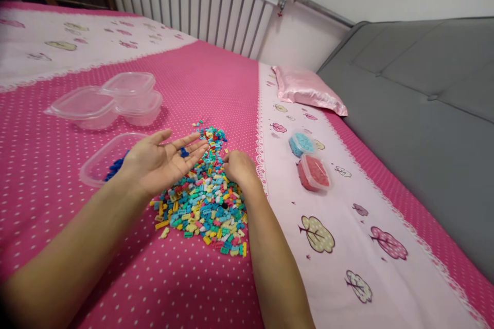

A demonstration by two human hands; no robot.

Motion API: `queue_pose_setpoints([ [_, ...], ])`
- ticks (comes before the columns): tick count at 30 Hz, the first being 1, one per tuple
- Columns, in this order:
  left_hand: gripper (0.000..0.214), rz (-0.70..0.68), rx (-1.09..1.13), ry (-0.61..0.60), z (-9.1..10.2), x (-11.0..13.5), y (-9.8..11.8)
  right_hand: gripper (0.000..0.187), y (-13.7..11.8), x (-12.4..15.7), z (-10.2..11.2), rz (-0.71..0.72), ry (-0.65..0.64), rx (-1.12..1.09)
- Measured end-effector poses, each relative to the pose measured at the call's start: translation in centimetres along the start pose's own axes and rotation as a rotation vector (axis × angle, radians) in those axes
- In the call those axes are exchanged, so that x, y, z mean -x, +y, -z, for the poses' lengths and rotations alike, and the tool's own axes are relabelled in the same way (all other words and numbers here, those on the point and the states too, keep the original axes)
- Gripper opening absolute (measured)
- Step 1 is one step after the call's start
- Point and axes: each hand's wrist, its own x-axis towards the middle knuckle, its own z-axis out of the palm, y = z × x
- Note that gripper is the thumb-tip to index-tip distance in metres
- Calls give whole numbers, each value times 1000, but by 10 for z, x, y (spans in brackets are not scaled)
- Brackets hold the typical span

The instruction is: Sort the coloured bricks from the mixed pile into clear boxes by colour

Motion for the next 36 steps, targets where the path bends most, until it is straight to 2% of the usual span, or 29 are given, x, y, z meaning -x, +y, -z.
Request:
queue_pose_setpoints([
  [5, 50, -6, 5, -5, 1, -2, 1, 13, 4, -3, -2, -6, 1, -27],
  [10, 50, 2, 18, -3, 2, -3, 1, 11, 11, -7, -4, 13, 19, -173],
  [17, 48, 14, 20, 11, 2, -2, 1, 12, 18, -7, -1, 60, 130, -328],
  [23, 45, 15, 8, 30, 1, -3, 0, 12, 12, -2, 9, 53, 283, -428],
  [28, 47, 46, -6, 29, 2, -5, -3, 15, 3, 4, 17, 219, 406, -579],
  [36, 44, 111, -3, -12, 4, -6, -8, 17, -18, 22, 28, 392, 443, -660],
])
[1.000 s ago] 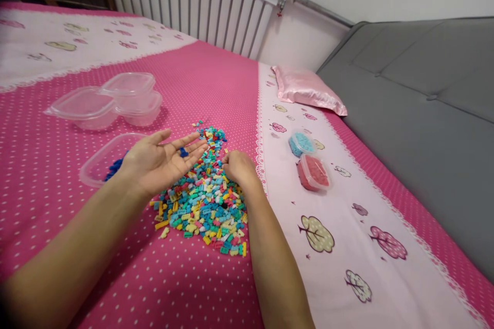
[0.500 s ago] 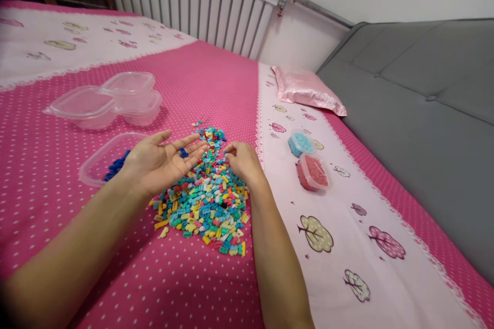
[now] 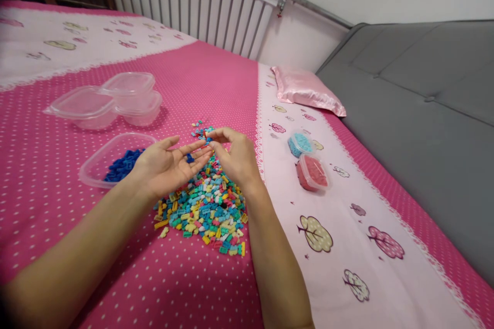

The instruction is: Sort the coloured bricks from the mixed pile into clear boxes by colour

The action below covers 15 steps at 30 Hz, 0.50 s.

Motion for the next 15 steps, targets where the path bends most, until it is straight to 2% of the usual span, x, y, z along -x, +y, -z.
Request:
queue_pose_setpoints([
  [7, 40, 25, 48, -34, -2, 1, 0, 25, -13, 4, 0, 78, -50, -8],
  [11, 45, -9, 18, -3, -3, 3, 3, 26, -4, 3, 0, -4, -7, 49],
  [15, 46, -103, -18, 30, -2, 4, 8, 24, 14, 3, -7, -145, -146, 260],
])
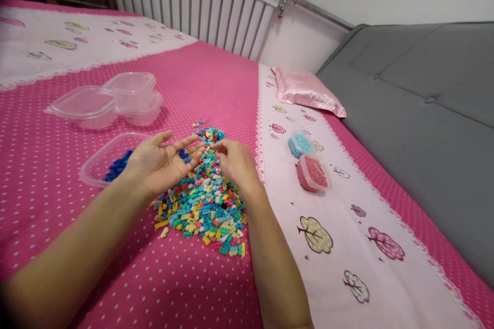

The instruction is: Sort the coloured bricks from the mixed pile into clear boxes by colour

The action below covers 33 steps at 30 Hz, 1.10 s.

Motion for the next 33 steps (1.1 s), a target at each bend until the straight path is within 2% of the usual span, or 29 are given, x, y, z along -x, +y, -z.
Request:
queue_pose_setpoints([
  [3, 44, -7, -4, 5, 1, 0, 2, 22, 9, -3, -14, -56, -117, 108],
  [7, 40, -5, 4, 17, 2, -1, 3, 17, 16, -5, -25, -105, -182, 192],
  [19, 37, -7, 10, 18, 3, -2, 4, 25, 25, -5, -3, -411, -122, 478],
  [22, 37, -8, 12, 11, 3, -2, 4, 25, 25, -5, -1, -403, -72, 486],
  [25, 36, -5, 22, 12, 3, -2, 4, 21, 21, -6, -5, -337, -48, 398],
  [28, 36, -8, 23, 13, 4, -2, 4, 15, 16, -5, -11, -296, -135, 311],
  [33, 35, -17, 16, -1, 5, -4, 6, 15, 17, -6, -20, -301, -212, 323],
])
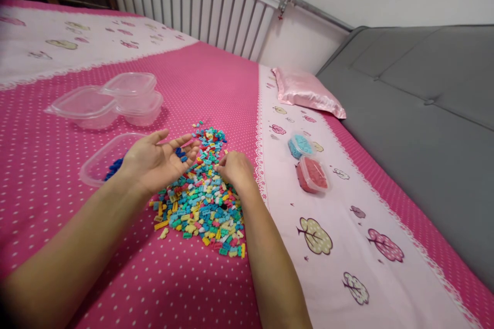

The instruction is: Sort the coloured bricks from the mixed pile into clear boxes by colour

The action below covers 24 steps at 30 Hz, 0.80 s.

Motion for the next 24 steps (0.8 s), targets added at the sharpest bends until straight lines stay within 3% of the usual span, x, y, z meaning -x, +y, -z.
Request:
queue_pose_setpoints([
  [12, 34, -19, -39, 6, 0, -2, -3, 9, 7, -7, -2, 32, 45, -146],
  [18, 33, -10, -36, 17, -1, -2, -5, 15, 19, -6, 20, 15, 333, -322],
  [24, 32, 5, -54, 29, -3, -1, -7, 23, 16, 1, 37, 176, 557, -639],
])
